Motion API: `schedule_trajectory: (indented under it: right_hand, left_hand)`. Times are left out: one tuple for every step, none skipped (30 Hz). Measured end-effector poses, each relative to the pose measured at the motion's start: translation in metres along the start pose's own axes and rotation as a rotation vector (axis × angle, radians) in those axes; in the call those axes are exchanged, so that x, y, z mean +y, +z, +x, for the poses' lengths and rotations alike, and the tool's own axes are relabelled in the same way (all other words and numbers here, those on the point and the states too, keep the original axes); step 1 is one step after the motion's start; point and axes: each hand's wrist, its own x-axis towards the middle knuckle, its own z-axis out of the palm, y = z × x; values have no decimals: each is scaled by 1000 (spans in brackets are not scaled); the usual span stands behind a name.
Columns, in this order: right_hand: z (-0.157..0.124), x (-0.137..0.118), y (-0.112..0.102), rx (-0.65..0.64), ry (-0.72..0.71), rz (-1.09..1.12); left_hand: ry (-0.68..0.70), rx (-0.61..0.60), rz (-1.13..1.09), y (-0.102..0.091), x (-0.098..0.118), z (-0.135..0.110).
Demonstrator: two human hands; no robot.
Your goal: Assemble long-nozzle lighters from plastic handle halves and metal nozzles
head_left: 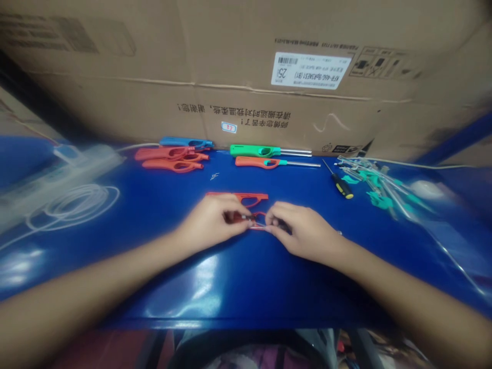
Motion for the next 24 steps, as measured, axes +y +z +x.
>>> schedule_trajectory:
  right_hand:
    - [0, 1, 0, 3, 0, 15]
    - [1, 1, 1, 9, 2, 29]
    - [2, 2, 1, 16, 4, 41]
    - [2, 2, 1, 23, 5, 52]
    - [3, 3, 0, 28, 5, 59]
    - [3, 3, 0, 31, 3, 64]
    - [3, 3, 0, 33, 1, 69]
    - [3, 3, 0, 36, -1, 75]
    - [3, 3, 0, 39, 0, 80]
    - [3, 3, -1, 41, 1, 84]
    - [3, 3, -1, 41, 1, 87]
    - [4, 3, -1, 39, 2, 88]
    - [4, 2, -1, 35, 4, 88]
    - [4, 2, -1, 33, 9, 88]
    - [4, 2, -1, 33, 15, 89]
    - [4, 2, -1, 37, 21, 88]
    - [4, 2, 0, 40, 26, 85]
    - [4, 2, 0, 43, 28, 78]
    - [4, 2, 1, 44, 27, 68]
    - [4, 2, 1, 42, 25, 56]
    - [3, 2, 2, 39, 23, 44]
    - [3, 2, 2, 41, 25, 33]
    - [3, 2, 2, 45, 29, 23]
    - [2, 1, 1, 53, 34, 18]
  left_hand:
    - [-18, 5, -18, 0, -1, 1]
    - [-31, 9, -30, 0, -1, 1]
    - [-39, 10, -35, 0, -2, 2]
    - [-39, 6, -38, 0, -4, 3]
    - [-33, 2, -40, -1, -5, 3]
    - [-27, -5, -41, -1, -6, 4]
    - [-22, -10, -42, -2, -6, 4]
    - [-19, -16, -43, -2, -7, 4]
    - [-16, -23, -44, -2, -8, 5]
    - [-11, -25, -45, -2, -8, 5]
    - [-2, -26, -42, -2, -8, 5]
    - [13, -27, -38, -2, -8, 5]
    - [29, -28, -31, -2, -8, 4]
    - [46, -29, -22, -2, -8, 4]
    - [62, -33, -9, -2, -7, 4]
    - [76, -43, 7, -2, -7, 3]
    - [90, -58, 25, -3, -6, 3]
    - [106, -74, 46, -4, -6, 2]
    - [123, -92, 68, -5, -5, 2]
    - [139, -107, 92, -6, -4, 1]
    - [153, -119, 116, -8, -3, 0]
    - [164, -128, 138, -9, -2, 0]
    - [172, -135, 158, -10, -1, -1]
    - [178, -140, 174, -11, -1, -2]
